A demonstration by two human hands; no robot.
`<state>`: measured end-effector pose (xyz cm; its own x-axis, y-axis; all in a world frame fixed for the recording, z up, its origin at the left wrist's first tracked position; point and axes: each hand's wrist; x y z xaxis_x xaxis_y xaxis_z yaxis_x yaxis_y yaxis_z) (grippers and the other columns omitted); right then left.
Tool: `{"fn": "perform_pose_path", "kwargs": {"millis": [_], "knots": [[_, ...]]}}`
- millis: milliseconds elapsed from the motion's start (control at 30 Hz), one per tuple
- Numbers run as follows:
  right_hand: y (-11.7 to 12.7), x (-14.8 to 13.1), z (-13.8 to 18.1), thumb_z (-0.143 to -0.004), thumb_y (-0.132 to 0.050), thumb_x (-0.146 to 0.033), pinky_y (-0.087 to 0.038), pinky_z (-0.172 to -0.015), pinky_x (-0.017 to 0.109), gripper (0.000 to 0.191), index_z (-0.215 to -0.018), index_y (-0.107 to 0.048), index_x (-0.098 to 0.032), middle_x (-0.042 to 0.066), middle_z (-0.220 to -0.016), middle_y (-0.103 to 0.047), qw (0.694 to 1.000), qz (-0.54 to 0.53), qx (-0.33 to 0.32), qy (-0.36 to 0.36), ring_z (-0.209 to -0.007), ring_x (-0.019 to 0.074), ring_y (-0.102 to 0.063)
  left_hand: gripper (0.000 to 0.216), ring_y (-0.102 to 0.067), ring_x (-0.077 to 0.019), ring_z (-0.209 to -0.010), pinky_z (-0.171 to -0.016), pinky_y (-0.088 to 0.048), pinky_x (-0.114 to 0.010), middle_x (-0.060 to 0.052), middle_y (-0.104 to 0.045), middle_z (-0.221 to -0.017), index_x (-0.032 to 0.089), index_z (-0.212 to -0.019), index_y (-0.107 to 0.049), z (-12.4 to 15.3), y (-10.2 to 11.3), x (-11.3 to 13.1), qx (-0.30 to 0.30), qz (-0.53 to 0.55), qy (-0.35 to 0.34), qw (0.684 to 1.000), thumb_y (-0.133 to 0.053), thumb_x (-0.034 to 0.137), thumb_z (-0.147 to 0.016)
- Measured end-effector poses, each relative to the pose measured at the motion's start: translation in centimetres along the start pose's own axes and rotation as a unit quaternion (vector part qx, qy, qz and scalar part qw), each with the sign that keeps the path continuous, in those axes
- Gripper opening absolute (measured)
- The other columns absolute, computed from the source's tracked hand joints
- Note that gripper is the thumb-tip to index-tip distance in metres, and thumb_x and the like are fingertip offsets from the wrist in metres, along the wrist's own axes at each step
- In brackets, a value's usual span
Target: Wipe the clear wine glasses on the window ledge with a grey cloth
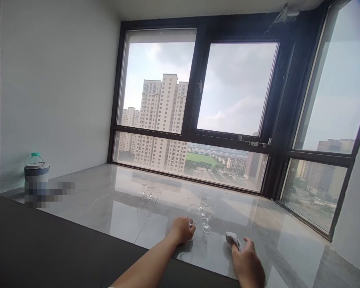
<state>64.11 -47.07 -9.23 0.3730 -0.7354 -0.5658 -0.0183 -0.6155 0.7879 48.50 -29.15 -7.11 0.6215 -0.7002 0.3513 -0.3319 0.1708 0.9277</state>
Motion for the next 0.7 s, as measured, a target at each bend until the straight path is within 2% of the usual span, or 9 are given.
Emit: {"fn": "perform_pose_path", "kwargs": {"millis": [300,700], "knots": [[0.15,-0.16,0.11,-0.094,-0.027,-0.055,-0.049,-0.077,0.043,0.058,-0.135,-0.04,-0.016,0.02,-0.124,-0.062,1.0,-0.003,-0.01,-0.002,-0.102,0.0358,-0.064,0.04,-0.068,-0.0256,-0.1,-0.085,-0.048,-0.031,-0.01,-0.074,-0.105,0.024,-0.109,-0.071,-0.25,-0.39,-0.35,0.027,-0.017,-0.023,0.999,-0.041,0.039,-0.088],[-0.13,0.03,-0.01,-0.093,-0.027,-0.061,-0.049,-0.076,0.043,0.061,-0.134,-0.042,-0.018,0.02,-0.118,-0.064,1.0,-0.001,0.005,-0.002,-0.098,0.0347,-0.066,0.042,-0.066,-0.0254,-0.105,-0.091,-0.046,-0.032,-0.008,-0.072,-0.112,0.024,-0.113,-0.07,-0.37,-0.45,-0.26,0.016,-0.008,-0.009,1.0,-0.041,0.042,-0.089]]}}
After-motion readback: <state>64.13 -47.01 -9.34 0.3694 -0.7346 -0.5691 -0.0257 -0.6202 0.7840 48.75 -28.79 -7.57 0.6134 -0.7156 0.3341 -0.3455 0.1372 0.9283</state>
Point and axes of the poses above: each hand's wrist, its own z-axis away from the middle knuckle, its own y-axis out of the back of the hand, x = y × z
